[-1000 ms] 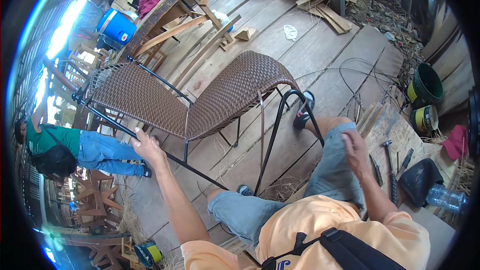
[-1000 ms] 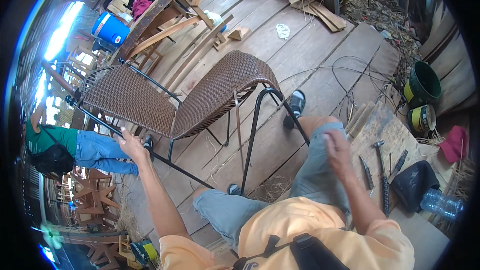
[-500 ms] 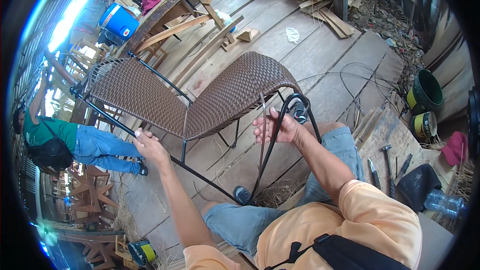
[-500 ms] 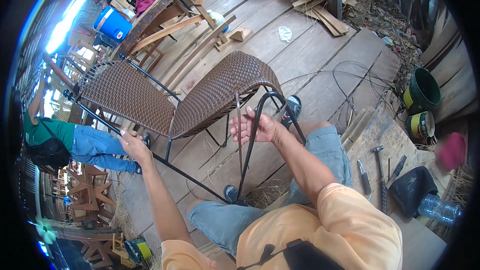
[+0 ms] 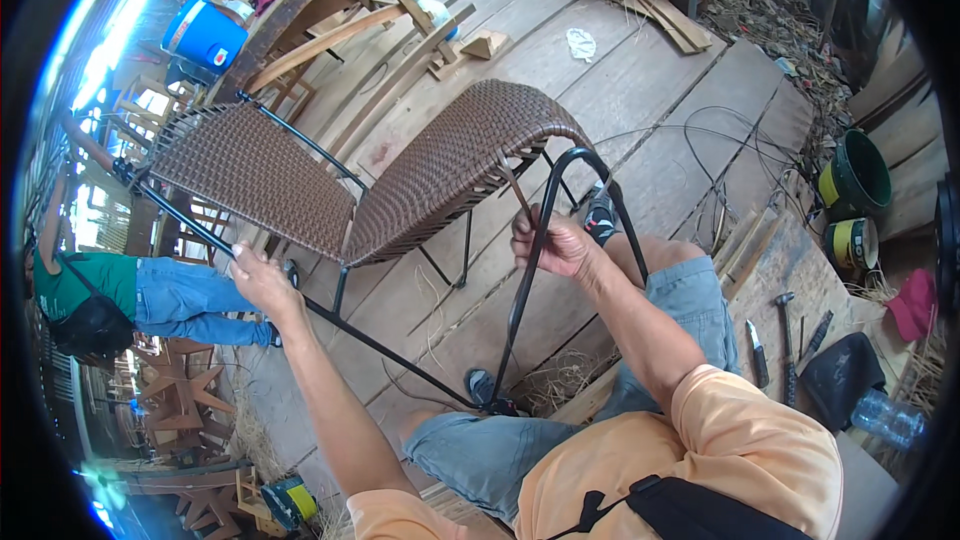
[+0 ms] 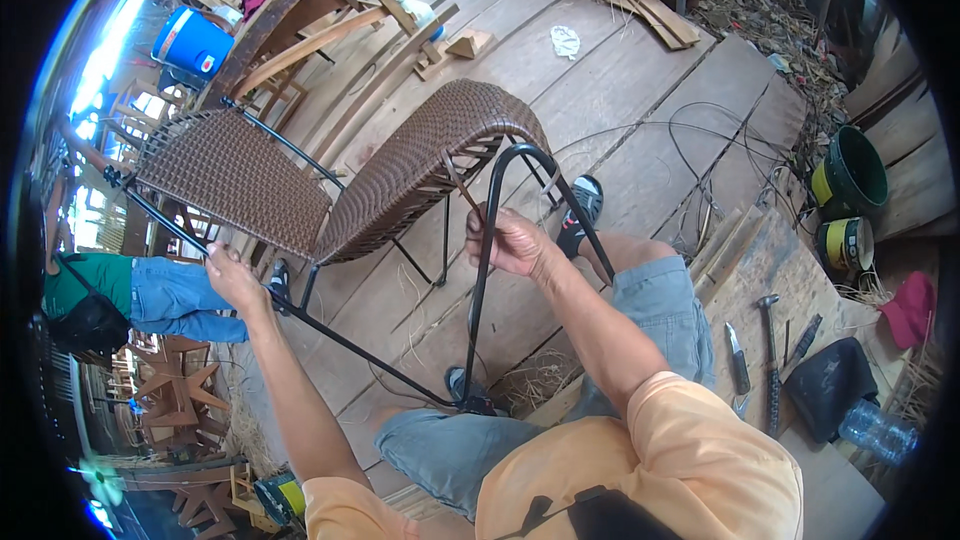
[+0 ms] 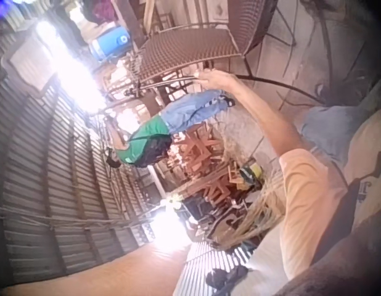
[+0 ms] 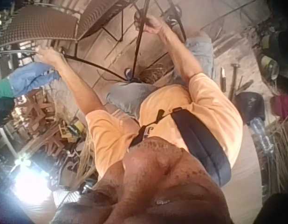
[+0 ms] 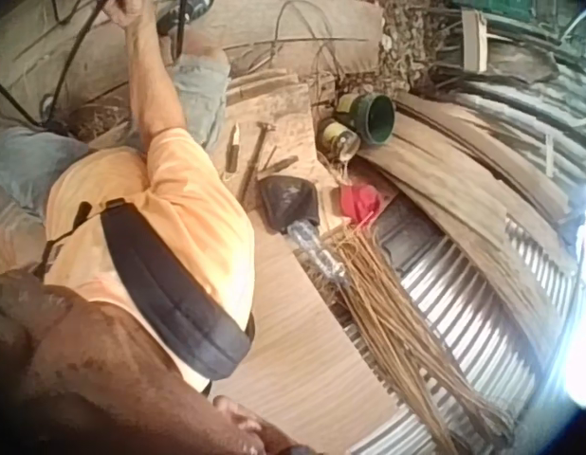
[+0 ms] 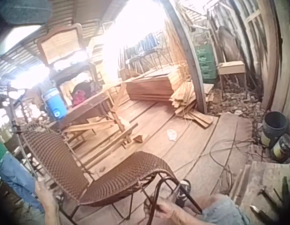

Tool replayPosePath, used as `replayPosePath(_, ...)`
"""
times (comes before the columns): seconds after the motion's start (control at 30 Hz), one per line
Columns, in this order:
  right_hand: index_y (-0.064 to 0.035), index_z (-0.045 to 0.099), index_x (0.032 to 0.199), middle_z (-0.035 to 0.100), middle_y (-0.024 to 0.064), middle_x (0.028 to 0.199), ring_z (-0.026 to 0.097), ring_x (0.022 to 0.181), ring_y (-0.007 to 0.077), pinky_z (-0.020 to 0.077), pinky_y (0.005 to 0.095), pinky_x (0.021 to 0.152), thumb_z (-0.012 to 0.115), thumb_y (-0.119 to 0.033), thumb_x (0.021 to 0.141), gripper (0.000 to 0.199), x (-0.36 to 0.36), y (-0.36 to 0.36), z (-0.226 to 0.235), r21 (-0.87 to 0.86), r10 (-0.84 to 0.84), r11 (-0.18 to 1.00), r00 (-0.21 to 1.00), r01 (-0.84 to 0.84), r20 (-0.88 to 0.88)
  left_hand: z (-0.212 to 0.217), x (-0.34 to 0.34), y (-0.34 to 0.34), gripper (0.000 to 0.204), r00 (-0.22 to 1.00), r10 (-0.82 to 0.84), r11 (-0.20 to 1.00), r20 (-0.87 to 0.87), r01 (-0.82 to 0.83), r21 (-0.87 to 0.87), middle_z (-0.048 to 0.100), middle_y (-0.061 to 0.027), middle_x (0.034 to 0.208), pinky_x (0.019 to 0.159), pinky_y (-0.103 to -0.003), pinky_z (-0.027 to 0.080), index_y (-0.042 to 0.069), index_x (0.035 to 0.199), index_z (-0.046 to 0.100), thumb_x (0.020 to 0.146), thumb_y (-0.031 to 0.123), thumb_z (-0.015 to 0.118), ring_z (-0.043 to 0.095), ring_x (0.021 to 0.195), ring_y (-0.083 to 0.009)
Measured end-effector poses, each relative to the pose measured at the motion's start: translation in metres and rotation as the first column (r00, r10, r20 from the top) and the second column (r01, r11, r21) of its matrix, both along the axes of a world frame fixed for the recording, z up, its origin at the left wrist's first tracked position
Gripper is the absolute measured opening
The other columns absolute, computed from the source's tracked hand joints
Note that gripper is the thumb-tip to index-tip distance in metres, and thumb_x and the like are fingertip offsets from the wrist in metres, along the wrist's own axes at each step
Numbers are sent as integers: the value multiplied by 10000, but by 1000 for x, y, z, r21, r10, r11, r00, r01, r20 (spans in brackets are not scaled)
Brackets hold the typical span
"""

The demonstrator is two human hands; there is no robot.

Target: Weaving and securing synthetic rattan material onto a chair frame.

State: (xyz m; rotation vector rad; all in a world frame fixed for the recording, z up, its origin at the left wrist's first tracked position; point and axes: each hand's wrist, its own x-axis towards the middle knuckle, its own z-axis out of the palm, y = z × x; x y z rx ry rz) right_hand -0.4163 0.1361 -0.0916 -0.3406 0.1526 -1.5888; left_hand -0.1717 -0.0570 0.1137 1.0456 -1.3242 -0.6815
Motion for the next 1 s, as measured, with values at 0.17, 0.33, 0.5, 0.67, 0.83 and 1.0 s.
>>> replayPosePath(0.17, -81, 549, 723, 425, -38, 589, 377, 500, 63, 286, 219, 437, 570, -373, 854, 321, -14, 9, -48, 280, -236, 770, 664, 573, -709, -2, -3, -9, 363, 999, 38, 999, 11, -37, -6, 378, -2, 674, 441, -201, 280, -36, 1012, 500, 919, 307, 422, 343, 510, -62)
replayPosePath(0.33, -45, 563, 678, 450, 36, 528, 439, 510, 128, 353, 290, 492, 488, -405, 875, 417, -31, -13, -84, 260, -62, 659, 396, 706, -916, -4, -3, -16, 343, 1000, 18, 1000, 22, -18, -16, 386, 4, 664, 446, -190, 282, -31, 1003, 504, 921, 294, 426, 345, 515, -58)
replayPosePath(0.5, -15, 562, 691, 515, 132, 610, 516, 620, 226, 413, 338, 624, 459, -437, 878, 472, -33, -24, -84, 196, 11, 619, 241, 761, -970, -1, 0, -15, 311, 999, 24, 1000, 44, -23, -17, 393, 2, 658, 448, -189, 290, -19, 988, 504, 910, 274, 436, 354, 515, -61)
replayPosePath(0.67, -11, 569, 667, 548, 160, 620, 545, 647, 276, 422, 372, 649, 427, -476, 875, 529, -52, -52, -150, 204, 16, 611, 246, 764, -969, -3, 8, -24, 271, 1000, -4, 1000, 7, 4, 9, 399, 8, 656, 415, -191, 276, -1, 1001, 498, 902, 245, 440, 354, 500, -58)
replayPosePath(0.83, -11, 579, 676, 563, 195, 654, 558, 681, 332, 425, 398, 665, 372, -456, 891, 535, -40, -58, -101, 173, 83, 637, 155, 751, -984, 4, 17, -14, 316, 1000, -12, 1000, 19, 11, 18, 425, 9, 693, 443, -204, 292, -20, 1039, 501, 925, 267, 436, 381, 537, -66)
replayPosePath(1.0, -24, 552, 635, 482, 110, 596, 467, 606, 249, 372, 351, 584, 369, -478, 879, 547, -69, -59, -123, 92, 28, 612, 94, 785, -995, -17, 11, -18, 344, 876, 340, 926, 343, -249, -283, 566, -117, 934, 687, -289, 446, -64, 1088, 496, 889, 217, 483, 531, 800, -188)
